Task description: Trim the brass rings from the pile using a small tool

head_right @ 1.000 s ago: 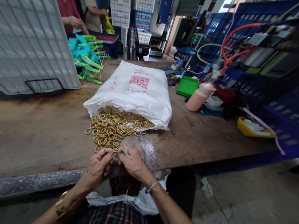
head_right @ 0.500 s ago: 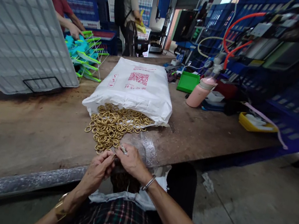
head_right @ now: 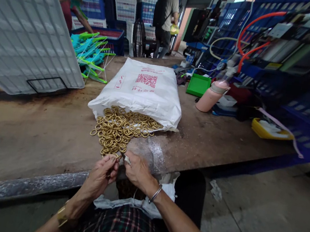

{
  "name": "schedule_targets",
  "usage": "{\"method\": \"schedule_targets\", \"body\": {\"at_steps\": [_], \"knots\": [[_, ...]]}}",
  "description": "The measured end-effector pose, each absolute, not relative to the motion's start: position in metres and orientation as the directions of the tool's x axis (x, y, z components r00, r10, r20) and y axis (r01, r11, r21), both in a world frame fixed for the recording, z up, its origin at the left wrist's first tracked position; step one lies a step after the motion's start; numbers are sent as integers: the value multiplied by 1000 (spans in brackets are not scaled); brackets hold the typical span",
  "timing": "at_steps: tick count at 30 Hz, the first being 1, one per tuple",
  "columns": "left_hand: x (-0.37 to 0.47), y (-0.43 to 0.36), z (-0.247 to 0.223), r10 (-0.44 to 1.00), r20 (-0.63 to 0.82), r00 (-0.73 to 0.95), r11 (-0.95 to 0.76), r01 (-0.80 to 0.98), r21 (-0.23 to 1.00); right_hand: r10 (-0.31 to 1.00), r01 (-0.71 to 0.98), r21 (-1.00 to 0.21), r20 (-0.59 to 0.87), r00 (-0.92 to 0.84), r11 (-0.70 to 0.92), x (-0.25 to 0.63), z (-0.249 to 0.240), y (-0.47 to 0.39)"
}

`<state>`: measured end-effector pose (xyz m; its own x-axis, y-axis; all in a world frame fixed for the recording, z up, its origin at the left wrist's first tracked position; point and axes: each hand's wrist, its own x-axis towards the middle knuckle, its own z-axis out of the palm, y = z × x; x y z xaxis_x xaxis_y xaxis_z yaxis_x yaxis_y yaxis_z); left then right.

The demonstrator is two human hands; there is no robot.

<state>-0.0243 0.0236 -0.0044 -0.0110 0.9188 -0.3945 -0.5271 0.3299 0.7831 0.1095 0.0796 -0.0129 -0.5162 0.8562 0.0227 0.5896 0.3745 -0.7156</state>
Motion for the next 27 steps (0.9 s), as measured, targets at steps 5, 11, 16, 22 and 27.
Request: {"method": "schedule_targets", "body": {"at_steps": [5,11,16,22,27], "knots": [[-24,24,-5,914,-404,-47,324,-515,793,804,647,-575,33,-593,501,110,-14,72],[-25,22,-8,909,-411,-68,321,-514,795,810,720,-475,-26,-586,506,106,-10,70],[-25,22,-9,915,-397,-77,307,-507,805,825,778,-397,-84,-559,487,103,-3,68],[-23,21,-8,908,-406,-98,315,-479,820,862,851,-292,-137,-488,436,100,2,66],[-22,18,-5,919,-392,-43,318,-508,801,917,905,-279,-148,-370,320,106,-2,78]]}}
